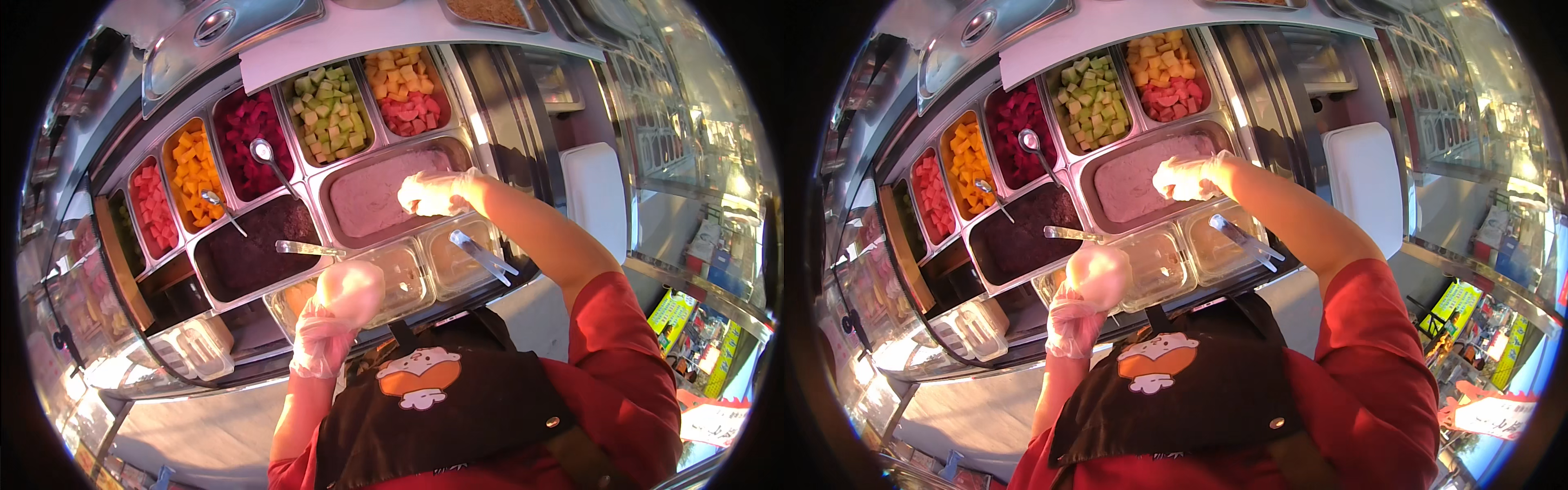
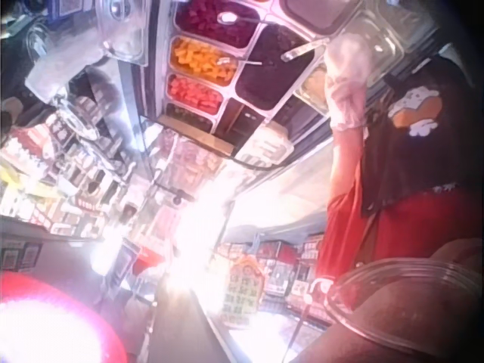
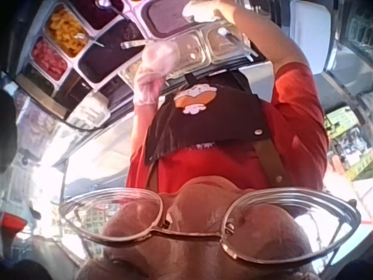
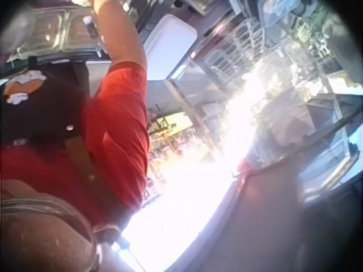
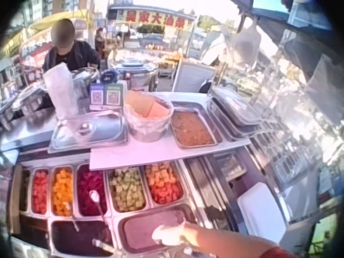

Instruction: The person scoops a soft pink substance into a plastic container, then adds diced fruits including watermelon, mango, dragon fruit, and melon using a spoon. They arrange the items by hand and insert a plastic fork into the container.

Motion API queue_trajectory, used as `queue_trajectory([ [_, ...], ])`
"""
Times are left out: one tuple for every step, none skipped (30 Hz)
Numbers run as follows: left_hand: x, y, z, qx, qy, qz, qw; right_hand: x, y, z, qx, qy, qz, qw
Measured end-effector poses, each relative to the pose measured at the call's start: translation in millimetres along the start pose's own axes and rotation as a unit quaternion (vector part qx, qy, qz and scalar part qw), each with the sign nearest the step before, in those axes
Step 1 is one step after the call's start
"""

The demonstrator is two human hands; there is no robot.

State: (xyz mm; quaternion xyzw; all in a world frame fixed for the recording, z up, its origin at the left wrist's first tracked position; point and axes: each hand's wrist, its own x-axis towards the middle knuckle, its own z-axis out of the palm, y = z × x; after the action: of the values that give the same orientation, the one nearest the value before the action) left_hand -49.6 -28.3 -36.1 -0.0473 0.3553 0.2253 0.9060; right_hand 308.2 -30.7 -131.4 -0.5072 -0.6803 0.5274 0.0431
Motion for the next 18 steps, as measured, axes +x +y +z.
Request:
queue_trajectory([
  [-1.2,2.8,-0.4,0.0,-0.006,0.0,1.0,-24.3,10.8,-13.5,0.032,0.05,-0.01,0.998],
  [-1.2,5.0,0.8,-0.001,-0.012,0.0,1.0,-48.2,9.9,-29.7,0.009,0.099,0.033,0.994],
  [0.6,5.1,14.7,0.054,-0.12,0.023,0.991,-71.9,8.1,-46.3,-0.01,0.146,0.077,0.986],
  [2.7,4.3,19.6,0.073,-0.114,0.025,0.991,-83.0,6.5,-56.0,-0.176,0.21,0.018,0.961],
  [4.2,2.9,23.0,0.092,-0.107,0.027,0.99,-82.5,4.0,-56.7,-0.201,0.168,0.112,0.958],
  [5.3,0.1,25.1,0.112,-0.101,0.028,0.988,-81.6,1.3,-58.0,-0.236,0.11,0.205,0.943],
  [8.9,-4.4,25.0,0.117,-0.087,0.027,0.989,-82.2,-9.5,-61.4,-0.273,0.046,0.29,0.916],
  [13.9,-8.9,25.8,0.127,-0.097,0.017,0.987,-72.5,-3.6,-52.3,-0.4,-0.02,0.267,0.877],
  [19.5,-14.1,27.8,0.137,-0.107,0.008,0.985,-59.4,0.3,-37.5,-0.412,-0.011,0.294,0.862],
  [23.5,-19.3,32.0,0.147,-0.116,-0.001,0.982,-48.7,19.0,-23.3,-0.454,-0.033,0.241,0.857],
  [22.3,-25.4,41.9,0.126,-0.135,-0.004,0.983,-40.1,5.1,-23.7,-0.487,-0.07,0.219,0.843],
  [20.4,-31.7,41.0,0.129,-0.122,0.002,0.984,-34.5,-9.3,-24.8,-0.518,-0.107,0.196,0.826],
  [17.7,-37.2,39.3,0.133,-0.111,0.004,0.985,-36.4,1.2,-23.4,-0.533,-0.064,0.159,0.829],
  [14.9,-43.0,43.3,0.136,-0.099,0.009,0.986,-37.7,2.4,-30.6,-0.532,-0.055,0.163,0.829],
  [4.7,-48.4,51.5,0.152,-0.023,0.018,0.988,-38.9,3.6,-39.0,-0.531,-0.047,0.167,0.829],
  [2.4,-49.7,46.3,0.17,-0.064,0.024,0.983,-42.8,4.7,-46.2,-0.53,-0.041,0.173,0.829],
  [1.3,-48.3,36.8,0.187,-0.103,0.03,0.977,-45.7,6.6,-50.2,-0.526,0.012,0.18,0.831],
  [-0.5,-49.6,30.7,0.203,-0.143,0.036,0.968,-49.9,7.4,-48.1,-0.529,0.016,0.148,0.836],
])
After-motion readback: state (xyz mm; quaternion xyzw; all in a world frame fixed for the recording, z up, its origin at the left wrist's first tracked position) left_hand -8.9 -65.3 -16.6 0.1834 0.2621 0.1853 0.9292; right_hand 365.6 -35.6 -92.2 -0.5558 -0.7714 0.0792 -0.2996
